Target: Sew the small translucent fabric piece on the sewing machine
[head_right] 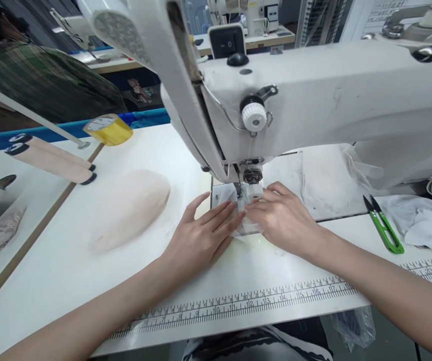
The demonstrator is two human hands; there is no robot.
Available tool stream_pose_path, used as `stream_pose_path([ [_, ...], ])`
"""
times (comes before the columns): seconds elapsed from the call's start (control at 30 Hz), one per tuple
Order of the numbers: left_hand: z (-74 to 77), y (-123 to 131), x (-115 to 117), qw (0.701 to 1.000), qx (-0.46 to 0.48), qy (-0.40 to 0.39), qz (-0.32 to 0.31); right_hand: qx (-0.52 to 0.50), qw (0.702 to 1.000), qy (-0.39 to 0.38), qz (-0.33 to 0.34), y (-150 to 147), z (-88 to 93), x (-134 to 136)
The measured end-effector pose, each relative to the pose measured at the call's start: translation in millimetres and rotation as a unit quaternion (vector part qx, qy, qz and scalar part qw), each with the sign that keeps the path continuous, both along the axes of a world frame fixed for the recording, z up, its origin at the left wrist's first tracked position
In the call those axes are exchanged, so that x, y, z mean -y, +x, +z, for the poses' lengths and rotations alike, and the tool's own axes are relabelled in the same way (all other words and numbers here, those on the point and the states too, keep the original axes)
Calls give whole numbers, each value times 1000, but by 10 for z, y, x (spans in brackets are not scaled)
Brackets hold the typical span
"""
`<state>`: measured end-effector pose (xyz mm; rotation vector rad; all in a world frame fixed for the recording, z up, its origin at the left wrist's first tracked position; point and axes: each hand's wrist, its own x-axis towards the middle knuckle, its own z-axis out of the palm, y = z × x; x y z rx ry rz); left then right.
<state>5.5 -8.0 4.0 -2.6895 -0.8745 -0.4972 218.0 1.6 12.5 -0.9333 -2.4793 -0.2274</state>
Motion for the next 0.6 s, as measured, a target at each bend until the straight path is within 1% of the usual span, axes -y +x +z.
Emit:
stream_pose_path([
  [0.2, -35, -5, -158, 1000, 12, 0, 10, 3, 999, 21, -25, 8, -92, -120],
  [0.33, -34, 6, -203, 999, 30, -1, 18, 15, 997, 53, -48, -2, -114, -134],
  [0.4, -31, 11, -200, 999, 45, -3, 27, 23, 996, 72, -45, -13, -107, -114],
  [0.47, -30, 12, -190, 997, 60, -5, 39, 16, 995, 91, -28, -21, -101, -86],
  [0.53, -26, 11, -183, 996, 75, -21, 49, -4, 995, 96, -12, -22, -104, -64],
  [0.6, -10, 8, -187, 991, 102, -73, 55, -31, 997, 71, -17, -17, -117, -55],
])
